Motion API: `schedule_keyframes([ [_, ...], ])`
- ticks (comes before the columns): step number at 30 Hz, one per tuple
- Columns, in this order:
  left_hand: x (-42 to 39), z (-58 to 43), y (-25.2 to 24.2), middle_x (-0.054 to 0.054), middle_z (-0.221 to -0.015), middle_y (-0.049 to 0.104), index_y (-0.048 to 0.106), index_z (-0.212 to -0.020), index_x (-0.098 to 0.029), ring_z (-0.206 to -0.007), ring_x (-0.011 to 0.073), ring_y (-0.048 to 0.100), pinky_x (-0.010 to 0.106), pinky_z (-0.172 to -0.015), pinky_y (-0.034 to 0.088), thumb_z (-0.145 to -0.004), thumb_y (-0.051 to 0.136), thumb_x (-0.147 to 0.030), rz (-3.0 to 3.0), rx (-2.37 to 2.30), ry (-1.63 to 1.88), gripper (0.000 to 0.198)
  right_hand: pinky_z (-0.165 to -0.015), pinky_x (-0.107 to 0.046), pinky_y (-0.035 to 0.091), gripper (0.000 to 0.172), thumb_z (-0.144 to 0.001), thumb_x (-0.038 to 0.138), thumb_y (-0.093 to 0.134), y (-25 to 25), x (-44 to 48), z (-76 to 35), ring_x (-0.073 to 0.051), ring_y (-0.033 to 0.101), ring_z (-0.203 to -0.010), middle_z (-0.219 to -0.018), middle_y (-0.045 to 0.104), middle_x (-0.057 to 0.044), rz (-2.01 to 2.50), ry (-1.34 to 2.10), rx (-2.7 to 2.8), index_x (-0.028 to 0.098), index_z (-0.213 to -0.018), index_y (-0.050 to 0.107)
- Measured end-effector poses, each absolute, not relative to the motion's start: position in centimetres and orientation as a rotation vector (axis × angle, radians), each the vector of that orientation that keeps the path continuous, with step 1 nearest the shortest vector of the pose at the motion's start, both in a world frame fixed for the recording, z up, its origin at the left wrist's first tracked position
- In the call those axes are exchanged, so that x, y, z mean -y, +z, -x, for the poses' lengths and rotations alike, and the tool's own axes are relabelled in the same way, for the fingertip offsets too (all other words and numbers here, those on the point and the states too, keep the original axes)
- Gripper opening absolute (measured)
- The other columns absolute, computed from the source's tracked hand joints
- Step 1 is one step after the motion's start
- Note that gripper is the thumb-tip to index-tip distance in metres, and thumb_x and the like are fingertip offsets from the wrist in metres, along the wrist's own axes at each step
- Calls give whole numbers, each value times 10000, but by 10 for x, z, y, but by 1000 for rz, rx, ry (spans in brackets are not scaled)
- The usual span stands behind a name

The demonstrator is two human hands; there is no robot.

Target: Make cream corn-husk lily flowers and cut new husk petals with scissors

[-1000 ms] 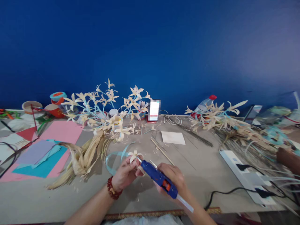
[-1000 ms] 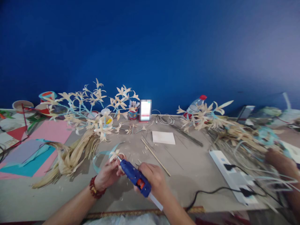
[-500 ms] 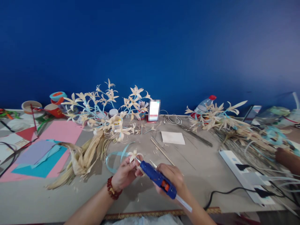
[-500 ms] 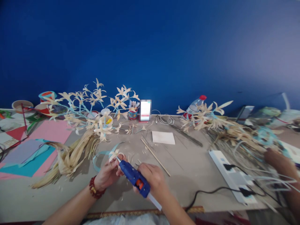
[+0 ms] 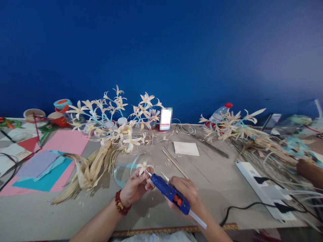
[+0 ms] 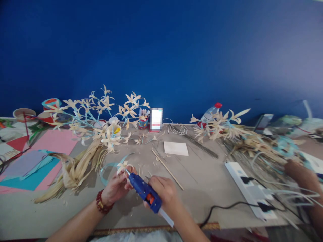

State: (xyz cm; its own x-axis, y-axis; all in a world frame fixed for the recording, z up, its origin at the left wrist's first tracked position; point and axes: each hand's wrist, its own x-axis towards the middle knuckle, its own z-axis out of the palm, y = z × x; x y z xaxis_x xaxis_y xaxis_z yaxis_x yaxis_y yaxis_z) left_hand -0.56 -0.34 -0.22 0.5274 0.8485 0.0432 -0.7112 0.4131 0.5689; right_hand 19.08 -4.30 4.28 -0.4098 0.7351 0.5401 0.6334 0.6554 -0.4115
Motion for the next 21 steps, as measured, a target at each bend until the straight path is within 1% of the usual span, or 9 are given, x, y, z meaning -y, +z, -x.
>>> schedule_keyframes([
  [7, 3, 7, -1, -12, -547, 534, 617, -766, -138, -508, 84, 489, 222, -570, 396, -815, 677, -295, -561, -283, 971, 175, -523, -246, 358, 130, -857, 327, 452, 43, 42, -192, -152, 517, -543, -640, 535, -9, 1042, 198, 2181, 209, -806, 465],
  [13, 5, 7, 0, -16, -515, 519, 607, -730, -138, -499, 85, 479, 226, -569, 389, -823, 670, -281, -549, -289, 945, 181, -501, -250, 348, 116, -824, 324, 486, 41, 39, -193, -152, 503, -525, -632, 527, 0, 1059, 198, 2174, 215, -794, 459],
  [17, 4, 4, 4, -26, -556, 490, 586, -713, -151, -499, 87, 457, 235, -542, 374, -813, 678, -284, -558, -206, 969, 190, -529, -252, 397, 76, -803, 276, 492, 46, 39, -196, -164, 551, -559, -671, 581, -22, 1106, 230, 2148, 206, -832, 487],
  [21, 2, 3, 9, -34, -626, 456, 578, -720, -148, -489, 65, 402, 232, -524, 365, -817, 672, -295, -558, -182, 1014, 199, -576, -255, 433, 117, -814, 238, 490, 48, 38, -214, -170, 601, -604, -744, 636, -44, 1194, 192, 2120, 197, -919, 522],
])
